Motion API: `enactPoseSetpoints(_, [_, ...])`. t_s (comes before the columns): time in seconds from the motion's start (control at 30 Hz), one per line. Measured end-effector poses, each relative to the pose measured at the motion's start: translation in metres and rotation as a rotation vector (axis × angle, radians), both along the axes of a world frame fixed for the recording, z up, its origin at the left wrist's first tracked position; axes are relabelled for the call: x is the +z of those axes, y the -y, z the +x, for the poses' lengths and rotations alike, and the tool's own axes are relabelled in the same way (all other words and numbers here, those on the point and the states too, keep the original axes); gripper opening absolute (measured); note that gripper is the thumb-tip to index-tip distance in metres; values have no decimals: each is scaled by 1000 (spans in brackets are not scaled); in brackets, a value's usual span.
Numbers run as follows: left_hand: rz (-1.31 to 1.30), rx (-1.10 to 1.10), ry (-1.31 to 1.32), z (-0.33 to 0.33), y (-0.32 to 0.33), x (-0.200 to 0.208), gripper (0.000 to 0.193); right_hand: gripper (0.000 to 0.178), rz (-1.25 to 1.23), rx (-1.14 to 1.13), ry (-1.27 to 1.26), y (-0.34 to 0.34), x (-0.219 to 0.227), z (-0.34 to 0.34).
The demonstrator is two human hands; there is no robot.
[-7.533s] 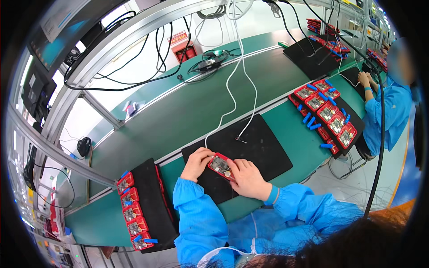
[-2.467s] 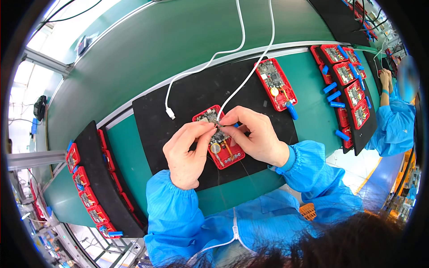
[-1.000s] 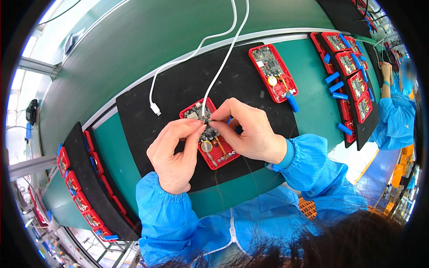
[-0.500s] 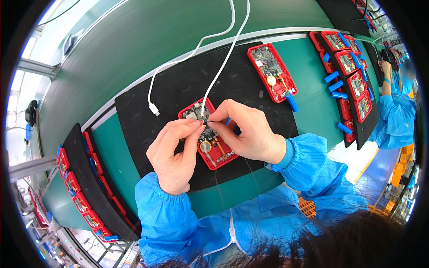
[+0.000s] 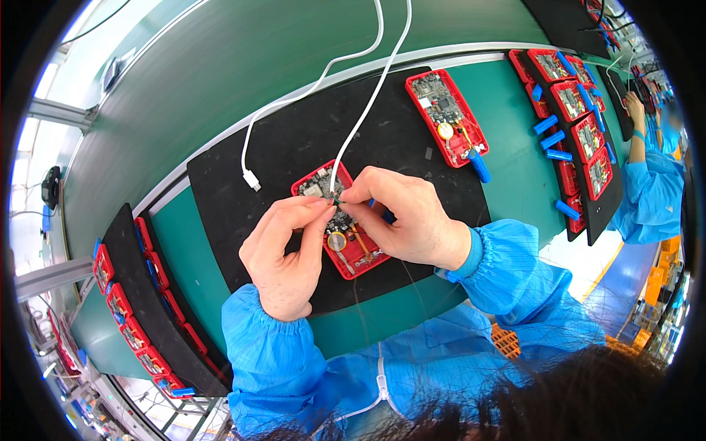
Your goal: Assemble electronic components on a circuit board within a plastic housing.
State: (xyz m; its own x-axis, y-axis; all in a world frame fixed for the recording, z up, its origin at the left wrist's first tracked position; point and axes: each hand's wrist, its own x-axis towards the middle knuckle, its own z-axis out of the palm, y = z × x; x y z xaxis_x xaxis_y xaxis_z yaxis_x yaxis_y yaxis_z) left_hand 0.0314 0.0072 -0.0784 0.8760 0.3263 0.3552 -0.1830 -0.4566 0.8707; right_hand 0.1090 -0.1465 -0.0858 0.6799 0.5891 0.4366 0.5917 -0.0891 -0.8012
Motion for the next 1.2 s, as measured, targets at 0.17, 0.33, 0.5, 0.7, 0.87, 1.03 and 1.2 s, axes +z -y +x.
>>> enactPoseSetpoints(0.17, [11, -7, 16, 1, 0, -1, 14, 17, 4, 6, 18, 0, 1, 0])
enactPoseSetpoints(0.33, [3, -7, -2, 0, 0, 0, 13, 16, -14, 9, 23, 0, 2, 0])
enactPoseSetpoints(0.5, [9, -13, -2, 0, -1, -1, 13, 15, -19, 1, 29, -1, 3, 0])
enactPoseSetpoints(0.7, [21, -13, 9, 0, 0, 0, 13, 16, -11, -3, 30, -1, 2, 0])
enactPoseSetpoints(0.87, [13, -7, 6, 0, 0, 0, 13, 15, -10, -8, 20, -1, 2, -1])
enactPoseSetpoints(1.03, [3, -2, -7, 0, -1, -1, 14, 16, -12, -6, 25, -1, 3, 0])
enactPoseSetpoints(1.2, [15, -4, -6, 0, -1, -1, 14, 16, -16, -12, 25, -1, 3, 0])
